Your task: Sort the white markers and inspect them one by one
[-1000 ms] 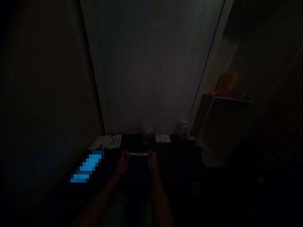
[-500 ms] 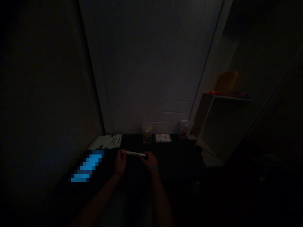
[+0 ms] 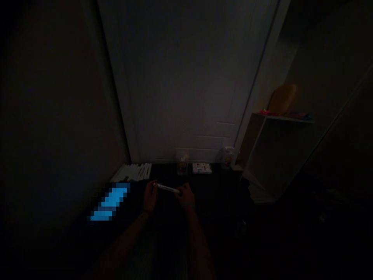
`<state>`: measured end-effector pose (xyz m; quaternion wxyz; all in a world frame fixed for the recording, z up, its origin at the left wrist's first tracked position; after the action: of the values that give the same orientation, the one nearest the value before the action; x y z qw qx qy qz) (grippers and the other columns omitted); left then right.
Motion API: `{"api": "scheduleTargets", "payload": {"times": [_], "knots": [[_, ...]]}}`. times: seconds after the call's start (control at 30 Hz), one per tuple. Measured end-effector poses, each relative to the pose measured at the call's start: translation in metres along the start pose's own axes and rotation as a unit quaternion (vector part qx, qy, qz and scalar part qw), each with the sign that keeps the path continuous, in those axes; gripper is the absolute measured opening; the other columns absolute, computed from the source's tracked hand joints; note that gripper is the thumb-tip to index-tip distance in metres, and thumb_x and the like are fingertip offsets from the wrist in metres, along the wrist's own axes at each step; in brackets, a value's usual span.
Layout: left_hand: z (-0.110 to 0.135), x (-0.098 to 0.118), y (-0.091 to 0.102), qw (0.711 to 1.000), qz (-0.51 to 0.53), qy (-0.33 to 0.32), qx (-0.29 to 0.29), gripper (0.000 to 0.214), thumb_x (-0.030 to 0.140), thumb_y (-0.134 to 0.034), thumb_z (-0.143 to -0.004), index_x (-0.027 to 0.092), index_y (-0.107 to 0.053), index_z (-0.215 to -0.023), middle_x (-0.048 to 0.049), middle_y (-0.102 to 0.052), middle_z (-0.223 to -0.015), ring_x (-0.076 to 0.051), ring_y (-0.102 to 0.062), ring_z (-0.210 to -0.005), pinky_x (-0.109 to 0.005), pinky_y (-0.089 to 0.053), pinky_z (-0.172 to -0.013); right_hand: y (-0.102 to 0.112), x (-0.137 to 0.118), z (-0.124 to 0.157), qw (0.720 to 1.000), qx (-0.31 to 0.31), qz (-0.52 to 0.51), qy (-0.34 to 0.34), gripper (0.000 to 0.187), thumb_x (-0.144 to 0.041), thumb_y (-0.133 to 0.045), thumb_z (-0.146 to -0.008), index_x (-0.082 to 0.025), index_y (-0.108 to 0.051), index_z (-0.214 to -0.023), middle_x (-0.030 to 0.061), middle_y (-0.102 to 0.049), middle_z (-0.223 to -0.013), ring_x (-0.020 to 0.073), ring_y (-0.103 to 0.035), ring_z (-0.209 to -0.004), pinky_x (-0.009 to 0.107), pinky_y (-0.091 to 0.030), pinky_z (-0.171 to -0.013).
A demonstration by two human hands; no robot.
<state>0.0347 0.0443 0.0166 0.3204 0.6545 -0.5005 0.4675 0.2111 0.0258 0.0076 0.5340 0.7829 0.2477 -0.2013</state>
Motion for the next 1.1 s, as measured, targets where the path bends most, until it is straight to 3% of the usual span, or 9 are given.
{"api": "scheduleTargets", "payload": {"times": [0.2, 0.33, 0.43, 0.53, 0.6, 0.8, 1.1], "knots": [[0.004, 0.008, -0.002, 0.999, 0.042, 0.019, -0.022, 0.039, 0.043, -0.041, -0.08, 0.023, -0.038, -0.114, -0.0073, -0.059, -0.11, -0.005, -0.042, -0.046, -0.017, -0.036, -0.044, 0.0, -0.001, 0.0, 1.0, -0.013, 0.006, 0.016, 0.022, -0.039, -0.056, -0.076, -0.031, -0.061, -0.096, -0.0016, -0.048, -0.096, 0.0105, -0.051, -0.085, 0.019, -0.039, -0.072], [0.015, 0.017, -0.013, 0.991, -0.049, -0.008, -0.125, 0.036, 0.042, -0.04, -0.081, 0.023, -0.044, -0.112, -0.0054, -0.06, -0.109, -0.008, -0.048, -0.05, -0.02, -0.042, -0.049, -0.003, 0.003, -0.002, 1.0, 0.001, 0.01, 0.006, 0.019, -0.035, -0.054, -0.077, -0.028, -0.06, -0.094, -0.0008, -0.053, -0.093, 0.0116, -0.052, -0.086, 0.02, -0.038, -0.073], [0.025, 0.022, -0.022, 0.955, -0.163, -0.077, -0.237, 0.031, 0.039, -0.041, -0.081, 0.025, -0.053, -0.106, -0.0008, -0.062, -0.105, -0.014, -0.059, -0.075, -0.026, -0.046, -0.07, -0.004, 0.006, -0.004, 0.999, -0.017, 0.031, -0.005, 0.016, -0.03, -0.054, -0.077, -0.025, -0.06, -0.091, 0.0001, -0.056, -0.09, 0.0129, -0.052, -0.088, 0.02, -0.037, -0.073], [0.035, 0.026, -0.029, 0.898, -0.215, -0.164, -0.348, 0.03, 0.033, -0.041, -0.081, 0.029, -0.052, -0.109, 0.0037, -0.057, -0.113, -0.014, -0.054, -0.1, -0.026, -0.041, -0.088, -0.004, 0.007, -0.004, 0.999, -0.031, 0.043, -0.008, 0.017, -0.021, -0.052, -0.076, -0.024, -0.059, -0.091, 0.0005, -0.057, -0.091, 0.0127, -0.052, -0.087, 0.02, -0.037, -0.072], [0.038, 0.029, -0.03, 0.877, -0.218, -0.197, -0.381, 0.032, 0.031, -0.041, -0.081, 0.031, -0.05, -0.112, 0.0049, -0.055, -0.117, -0.013, -0.052, -0.104, -0.025, -0.04, -0.09, -0.003, 0.006, -0.003, 0.999, -0.037, 0.036, -0.007, 0.019, -0.018, -0.05, -0.075, -0.025, -0.059, -0.091, -0.0001, -0.058, -0.092, 0.0121, -0.053, -0.085, 0.02, -0.036, -0.072], [0.035, 0.029, -0.027, 0.893, -0.197, -0.219, -0.34, 0.033, 0.031, -0.039, -0.082, 0.031, -0.053, -0.112, 0.0024, -0.057, -0.115, -0.015, -0.053, -0.104, -0.026, -0.041, -0.09, 0.002, -0.001, -0.002, 0.998, -0.052, -0.019, -0.017, 0.029, -0.021, -0.053, -0.072, -0.029, -0.057, -0.1, -0.0028, -0.061, -0.096, 0.0124, -0.054, -0.089, 0.021, -0.037, -0.075], [0.032, 0.018, -0.029, 0.92, -0.212, -0.152, -0.293, 0.03, 0.035, -0.044, -0.079, 0.032, -0.056, -0.107, 0.0034, -0.061, -0.107, -0.017, -0.06, -0.092, -0.025, -0.045, -0.081, 0.005, -0.005, -0.002, 0.997, -0.057, -0.025, -0.037, 0.024, -0.024, -0.054, -0.074, -0.029, -0.058, -0.097, -0.0039, -0.063, -0.093, 0.0119, -0.056, -0.085, 0.02, -0.038, -0.071]]}}
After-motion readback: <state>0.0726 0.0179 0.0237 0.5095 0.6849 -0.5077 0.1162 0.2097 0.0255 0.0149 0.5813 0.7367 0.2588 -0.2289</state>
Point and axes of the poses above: each hand's wrist, its own z-axis away from the middle knuckle, its own y-axis out of the back of the hand, x = y × z, the point moved 2 cm from there along -z, towards the middle knuckle
